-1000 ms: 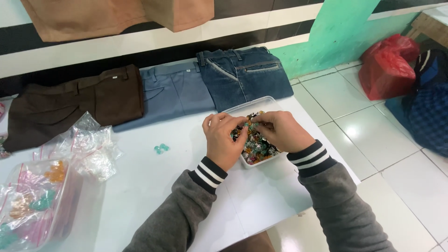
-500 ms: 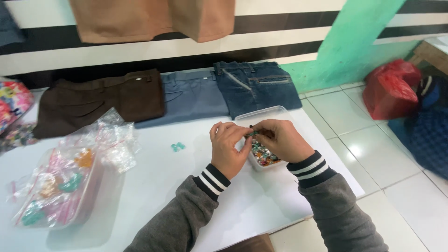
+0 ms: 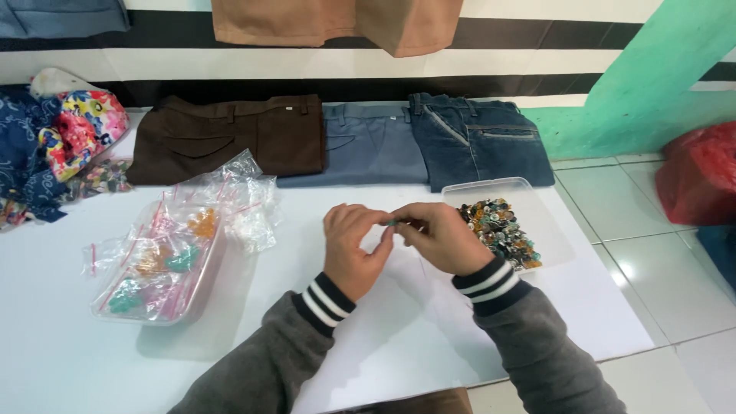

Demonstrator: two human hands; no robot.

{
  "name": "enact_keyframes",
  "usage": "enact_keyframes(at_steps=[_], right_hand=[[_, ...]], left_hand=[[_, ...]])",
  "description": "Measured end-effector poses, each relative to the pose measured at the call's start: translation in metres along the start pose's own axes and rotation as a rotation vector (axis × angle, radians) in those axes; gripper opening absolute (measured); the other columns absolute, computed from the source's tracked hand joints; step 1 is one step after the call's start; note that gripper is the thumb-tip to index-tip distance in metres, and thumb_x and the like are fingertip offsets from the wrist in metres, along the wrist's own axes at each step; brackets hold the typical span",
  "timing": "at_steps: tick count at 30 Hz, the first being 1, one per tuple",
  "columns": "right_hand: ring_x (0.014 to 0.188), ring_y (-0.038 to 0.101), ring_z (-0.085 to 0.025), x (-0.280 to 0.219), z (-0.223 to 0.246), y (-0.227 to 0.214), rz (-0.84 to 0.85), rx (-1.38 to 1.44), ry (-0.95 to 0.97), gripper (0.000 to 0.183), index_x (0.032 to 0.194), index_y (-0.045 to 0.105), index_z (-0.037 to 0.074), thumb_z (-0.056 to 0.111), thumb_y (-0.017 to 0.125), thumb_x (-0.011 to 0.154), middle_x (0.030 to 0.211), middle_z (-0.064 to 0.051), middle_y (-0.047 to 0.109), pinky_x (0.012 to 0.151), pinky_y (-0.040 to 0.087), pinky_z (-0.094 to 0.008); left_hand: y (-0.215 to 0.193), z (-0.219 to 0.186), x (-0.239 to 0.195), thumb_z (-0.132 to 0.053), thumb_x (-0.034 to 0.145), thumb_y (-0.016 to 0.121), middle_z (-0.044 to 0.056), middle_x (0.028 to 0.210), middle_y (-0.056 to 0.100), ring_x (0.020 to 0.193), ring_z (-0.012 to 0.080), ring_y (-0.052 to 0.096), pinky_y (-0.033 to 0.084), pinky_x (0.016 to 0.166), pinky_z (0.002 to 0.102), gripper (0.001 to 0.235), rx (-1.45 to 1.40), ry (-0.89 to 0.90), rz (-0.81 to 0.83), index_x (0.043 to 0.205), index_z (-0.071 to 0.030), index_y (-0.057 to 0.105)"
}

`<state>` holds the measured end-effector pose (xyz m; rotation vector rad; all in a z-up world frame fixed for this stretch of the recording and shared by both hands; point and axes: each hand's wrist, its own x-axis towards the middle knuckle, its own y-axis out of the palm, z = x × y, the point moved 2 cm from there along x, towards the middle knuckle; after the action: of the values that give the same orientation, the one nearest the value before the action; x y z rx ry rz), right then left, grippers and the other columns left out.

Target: The person sorts colorful buttons from a plastic container onto a white table, then picks up small plastic bags and places the sorted buttons inside them. The person repeats this process, handling buttons and bags by hand.

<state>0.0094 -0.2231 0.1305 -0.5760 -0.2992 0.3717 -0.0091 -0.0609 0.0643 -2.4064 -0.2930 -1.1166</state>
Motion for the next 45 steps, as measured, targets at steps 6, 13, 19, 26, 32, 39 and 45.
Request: enact_keyframes(at_steps=[6,13,19,26,32,39,45], right_hand=[[0.072,0.075,-0.026,0.030,-0.038,0.058,0.052,-0.020,0.027,0.019,0.104,0.076,0.005,0.007,0.070,0.087,0.088,-0.015,0.077,0.062,0.059,-0.035],[0.083,0.073,-0.024,0.027,-0.055,0.089,0.058,-0.216,0.089,0.019,0.108,0.078,0.008,0.011,0.066,0.094,0.095,-0.012,0.074,0.068,0.060,-0.033],[0.089,0.071,-0.023,0.025,-0.066,0.090,0.016,-0.311,0.102,0.022,0.114,0.076,0.012,0.017,0.068,0.095,0.097,-0.008,0.071,0.073,0.059,-0.032],[0.088,0.071,-0.023,0.023,-0.053,0.093,0.015,-0.294,0.130,0.021,0.112,0.077,0.012,0.015,0.068,0.093,0.096,-0.008,0.071,0.075,0.060,-0.035],[0.085,0.071,-0.023,0.025,-0.056,0.092,-0.029,-0.238,0.103,0.019,0.109,0.076,0.011,0.013,0.068,0.092,0.092,-0.008,0.070,0.073,0.060,-0.034],[0.082,0.071,-0.024,0.032,-0.052,0.084,-0.110,-0.223,0.055,0.020,0.112,0.075,0.007,0.008,0.065,0.094,0.093,-0.013,0.068,0.070,0.059,-0.035],[0.083,0.070,-0.020,0.034,-0.050,0.086,-0.004,-0.312,0.070,0.021,0.113,0.075,0.011,0.011,0.064,0.096,0.096,-0.008,0.069,0.072,0.059,-0.034]], left_hand=[[-0.034,0.046,-0.026,-0.015,0.082,0.078,-0.005,0.082,0.069,0.096,0.0176,0.063,0.031,0.104,0.042,0.018,0.169,-0.219,0.154,0.100,-0.018,0.072],[-0.038,0.072,-0.040,-0.013,0.084,0.076,-0.002,0.081,0.072,0.101,0.0208,0.062,0.030,0.105,0.046,0.013,0.310,-0.379,0.347,0.095,-0.019,0.074],[-0.038,0.071,-0.040,-0.016,0.087,0.074,-0.002,0.084,0.072,0.106,0.0205,0.060,0.029,0.106,0.046,0.010,0.320,-0.413,0.402,0.096,-0.019,0.075],[-0.038,0.073,-0.041,-0.015,0.087,0.074,0.000,0.085,0.072,0.107,0.0201,0.059,0.028,0.109,0.046,0.011,0.291,-0.438,0.388,0.098,-0.017,0.076],[-0.041,0.069,-0.036,-0.016,0.086,0.074,0.001,0.088,0.072,0.106,0.0201,0.059,0.028,0.110,0.047,0.018,0.291,-0.452,0.360,0.104,-0.017,0.075],[-0.043,0.068,-0.031,-0.013,0.090,0.065,0.005,0.099,0.070,0.107,0.0228,0.059,0.030,0.109,0.049,0.027,0.362,-0.437,0.341,0.116,-0.010,0.072],[-0.038,0.076,-0.035,-0.013,0.093,0.065,0.005,0.102,0.068,0.110,0.0218,0.057,0.029,0.109,0.050,0.026,0.416,-0.443,0.405,0.117,-0.011,0.074]])
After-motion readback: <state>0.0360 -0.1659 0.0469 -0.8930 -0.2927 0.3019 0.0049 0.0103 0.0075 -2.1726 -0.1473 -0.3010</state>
